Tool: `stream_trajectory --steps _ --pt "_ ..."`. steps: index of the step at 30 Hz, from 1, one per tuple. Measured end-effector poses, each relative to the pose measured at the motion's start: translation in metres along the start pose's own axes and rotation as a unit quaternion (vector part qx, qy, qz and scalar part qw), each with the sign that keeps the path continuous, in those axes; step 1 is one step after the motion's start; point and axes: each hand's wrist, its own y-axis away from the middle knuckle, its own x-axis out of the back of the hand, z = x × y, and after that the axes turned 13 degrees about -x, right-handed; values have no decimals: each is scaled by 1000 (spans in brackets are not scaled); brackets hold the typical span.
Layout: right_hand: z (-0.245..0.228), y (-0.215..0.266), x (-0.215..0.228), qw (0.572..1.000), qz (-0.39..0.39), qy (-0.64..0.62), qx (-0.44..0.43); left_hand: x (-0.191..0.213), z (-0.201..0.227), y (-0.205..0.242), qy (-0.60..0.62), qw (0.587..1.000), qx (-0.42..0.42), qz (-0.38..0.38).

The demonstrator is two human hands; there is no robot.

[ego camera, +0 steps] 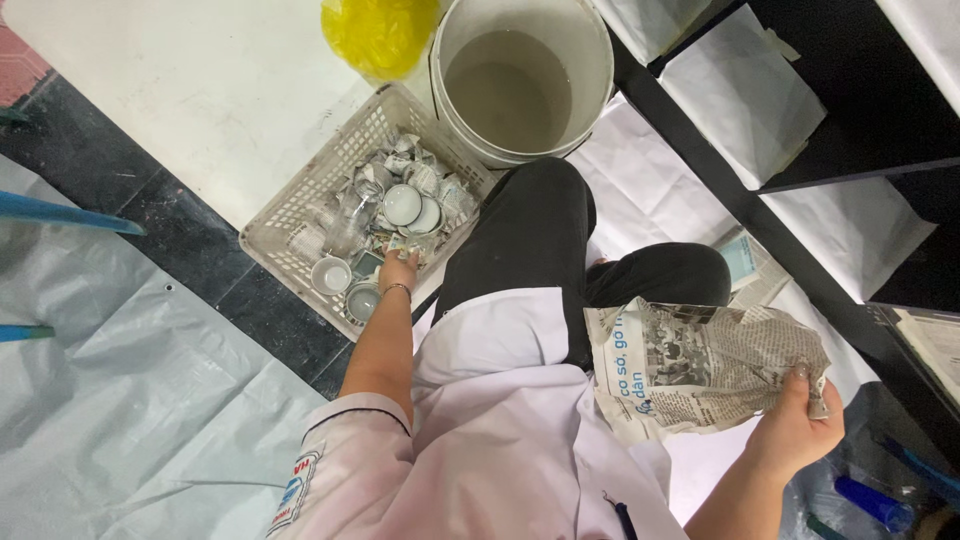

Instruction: The person sits on the floor and wraps individual glassware items with newspaper. They pick each item from a plastic basket, wrap it in a sheet of newspaper, and place the wrapped bundle onto a nearby shelf.

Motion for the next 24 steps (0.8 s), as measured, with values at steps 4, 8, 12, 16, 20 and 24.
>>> stream_trajectory --steps 4,8,12,16,20,24 --pt "-5 5 0 1000 -9 4 20 -7 -2 2 -33 997 -1 -63" --pt "-12 3 -11 999 -37 -33 22 -12 3 16 -30 998 -34 -38" --pt "-15 -4 -21 993 -16 -107 -42 3 37 48 58 984 -158 55" --pt "-9 -18 -23 997 -32 -56 -34 40 128 104 291 884 -363 55" --pt "-3 -37 -26 998 -14 31 -43 69 241 178 270 771 -563 -124" --pt "-20 -56 -35 992 -120 29 -11 52 347 231 154 674 -698 -185"
